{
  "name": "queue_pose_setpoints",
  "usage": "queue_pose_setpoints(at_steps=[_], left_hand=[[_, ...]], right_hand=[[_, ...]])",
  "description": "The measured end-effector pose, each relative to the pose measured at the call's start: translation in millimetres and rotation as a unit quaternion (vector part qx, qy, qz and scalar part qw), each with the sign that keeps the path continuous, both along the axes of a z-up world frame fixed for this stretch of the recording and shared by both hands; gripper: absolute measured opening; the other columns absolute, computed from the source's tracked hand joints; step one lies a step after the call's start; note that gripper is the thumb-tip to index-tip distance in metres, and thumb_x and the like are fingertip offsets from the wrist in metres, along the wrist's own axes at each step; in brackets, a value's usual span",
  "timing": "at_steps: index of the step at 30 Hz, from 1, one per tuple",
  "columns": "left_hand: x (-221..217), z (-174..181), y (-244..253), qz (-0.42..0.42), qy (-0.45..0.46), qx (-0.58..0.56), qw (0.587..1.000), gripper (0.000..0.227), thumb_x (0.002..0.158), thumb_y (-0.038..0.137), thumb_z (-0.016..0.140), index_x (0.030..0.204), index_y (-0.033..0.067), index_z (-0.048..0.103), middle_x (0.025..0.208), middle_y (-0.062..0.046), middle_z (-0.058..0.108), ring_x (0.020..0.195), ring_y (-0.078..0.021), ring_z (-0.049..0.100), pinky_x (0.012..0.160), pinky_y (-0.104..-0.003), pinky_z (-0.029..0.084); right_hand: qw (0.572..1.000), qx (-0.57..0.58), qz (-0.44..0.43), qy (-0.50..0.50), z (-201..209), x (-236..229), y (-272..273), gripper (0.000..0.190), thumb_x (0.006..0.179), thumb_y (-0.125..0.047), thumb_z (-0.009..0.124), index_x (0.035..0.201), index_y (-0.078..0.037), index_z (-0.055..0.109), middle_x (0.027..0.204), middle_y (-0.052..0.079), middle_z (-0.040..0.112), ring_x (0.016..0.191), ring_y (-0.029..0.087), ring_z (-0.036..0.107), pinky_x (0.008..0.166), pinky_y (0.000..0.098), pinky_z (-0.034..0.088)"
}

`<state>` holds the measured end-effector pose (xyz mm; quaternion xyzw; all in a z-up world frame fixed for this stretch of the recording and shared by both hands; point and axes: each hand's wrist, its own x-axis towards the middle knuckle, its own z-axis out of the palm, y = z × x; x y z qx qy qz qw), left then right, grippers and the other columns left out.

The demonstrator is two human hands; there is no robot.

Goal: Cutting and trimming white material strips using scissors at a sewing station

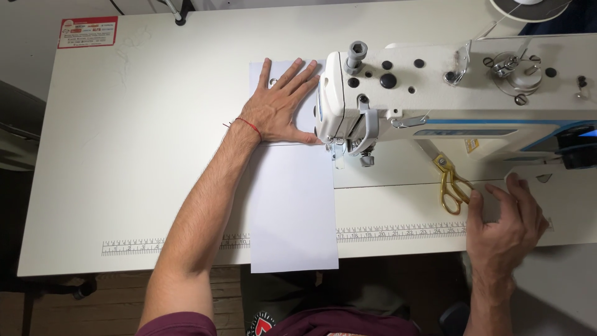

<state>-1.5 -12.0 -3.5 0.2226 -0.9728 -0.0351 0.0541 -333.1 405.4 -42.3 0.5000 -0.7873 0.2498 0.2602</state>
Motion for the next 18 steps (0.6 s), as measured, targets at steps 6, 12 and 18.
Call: queue_pose_setpoints(at_steps=[6,12,18], left_hand=[[0.0,10.8,7.0,-0.014,-0.018,0.021,1.0,0.152,0.081,0.114,0.042,0.188,0.0079,0.017,0.198,-0.004,0.011,0.182,-0.0289,0.005,0.135,-0.082,-0.01],[15.3,-8.5,-2.3,0.015,0.243,-0.005,0.97,0.092,0.098,0.072,0.069,0.163,0.0097,0.052,0.164,-0.013,0.059,0.151,-0.0307,0.056,0.129,-0.067,0.024],[94.4,-22.6,-1.8,0.292,0.508,0.128,0.8,0.02,0.115,0.03,0.076,0.11,0.0135,0.086,0.107,-0.001,0.084,0.095,-0.0159,0.073,0.084,-0.034,0.058]], right_hand=[[0.999,-0.033,0.003,0.031,-0.9,-0.5,-3.8,0.012,0.12,-0.013,0.095,0.125,-0.003,0.095,0.165,0.021,0.084,0.159,0.042,0.074,0.126,0.0553,0.043],[0.995,-0.052,0.049,0.071,19.0,10.6,-3.2,0.018,0.123,-0.01,0.093,0.133,0.003,0.096,0.165,0.025,0.074,0.16,0.047,0.063,0.13,0.057,0.042],[0.987,-0.005,0.148,0.055,18.4,3.5,1.7,0.019,0.114,-0.002,0.097,0.132,-0.001,0.095,0.134,0.01,0.091,0.123,0.028,0.077,0.119,0.0434,0.051]])
